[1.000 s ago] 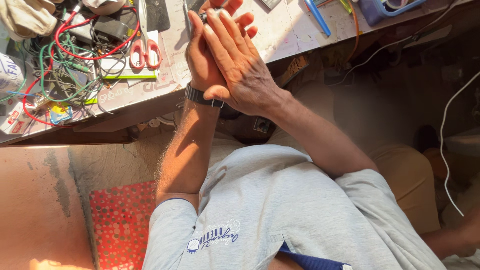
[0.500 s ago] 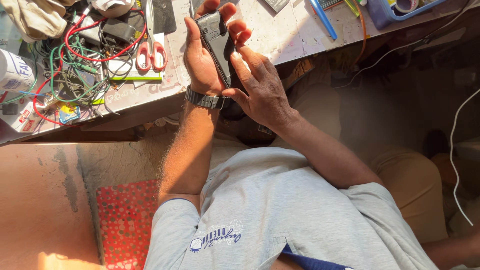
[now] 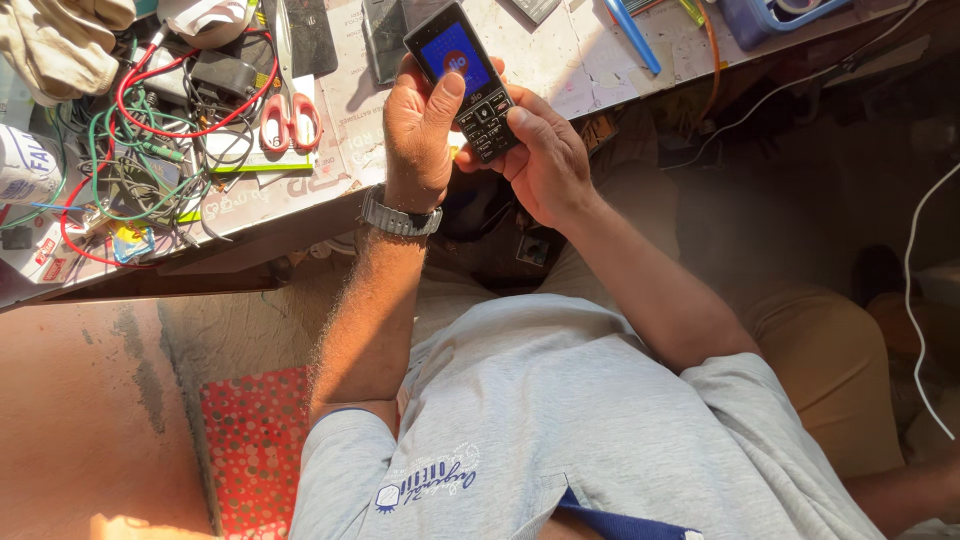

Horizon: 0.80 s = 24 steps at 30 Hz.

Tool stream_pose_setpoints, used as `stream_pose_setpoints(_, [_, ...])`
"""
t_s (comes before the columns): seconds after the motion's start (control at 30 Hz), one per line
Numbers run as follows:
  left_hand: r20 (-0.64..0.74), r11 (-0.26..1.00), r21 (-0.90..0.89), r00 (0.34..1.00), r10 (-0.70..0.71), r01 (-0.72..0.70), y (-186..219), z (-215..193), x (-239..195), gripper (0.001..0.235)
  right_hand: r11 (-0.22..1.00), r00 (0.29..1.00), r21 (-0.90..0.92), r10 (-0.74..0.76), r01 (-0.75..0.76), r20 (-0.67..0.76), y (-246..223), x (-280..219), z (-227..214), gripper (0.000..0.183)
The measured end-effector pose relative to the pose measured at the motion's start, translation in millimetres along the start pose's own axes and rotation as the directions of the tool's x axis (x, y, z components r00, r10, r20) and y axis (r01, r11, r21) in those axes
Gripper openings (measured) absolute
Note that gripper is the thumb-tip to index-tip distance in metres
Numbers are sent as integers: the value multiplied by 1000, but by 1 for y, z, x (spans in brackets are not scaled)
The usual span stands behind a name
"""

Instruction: The person removes the back cover and battery from a feature phone, then uses a small tool to adjust internal components. They reinsert the battery, replace the back cover, and power on the device to verify functionality.

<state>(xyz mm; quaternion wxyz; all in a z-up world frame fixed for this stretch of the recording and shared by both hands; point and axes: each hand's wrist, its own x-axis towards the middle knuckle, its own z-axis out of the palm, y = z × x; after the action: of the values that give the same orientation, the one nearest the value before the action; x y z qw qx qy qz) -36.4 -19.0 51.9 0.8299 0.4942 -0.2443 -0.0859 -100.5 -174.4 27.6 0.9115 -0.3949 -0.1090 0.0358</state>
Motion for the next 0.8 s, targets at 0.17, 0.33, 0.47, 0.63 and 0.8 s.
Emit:
stream_pose_setpoints(0.17, [13,992,122,1000,19,-21,-7,-9,2,36,980,998,-198,44,-35,41,-2,8,-13,42])
stream_pose_setpoints(0.33, [32,987,156,999,21,-26,-13,-18,2,30,954,999,-299,24,-14,27,-3,16,-20,48])
stream_pose_setpoints(0.47, [5,993,105,998,59,-59,-18,-20,6,26,917,999,-399,36,-18,37,-9,26,-25,46])
stream_pose_setpoints(0.63, [-8,947,295,990,138,-130,-17,-19,13,15,851,995,-523,-1,51,95,-14,31,-28,41])
stream_pose_setpoints(0.8, [-18,940,313,989,149,-136,-17,-10,16,16,871,999,-491,9,10,36,-14,25,-31,40])
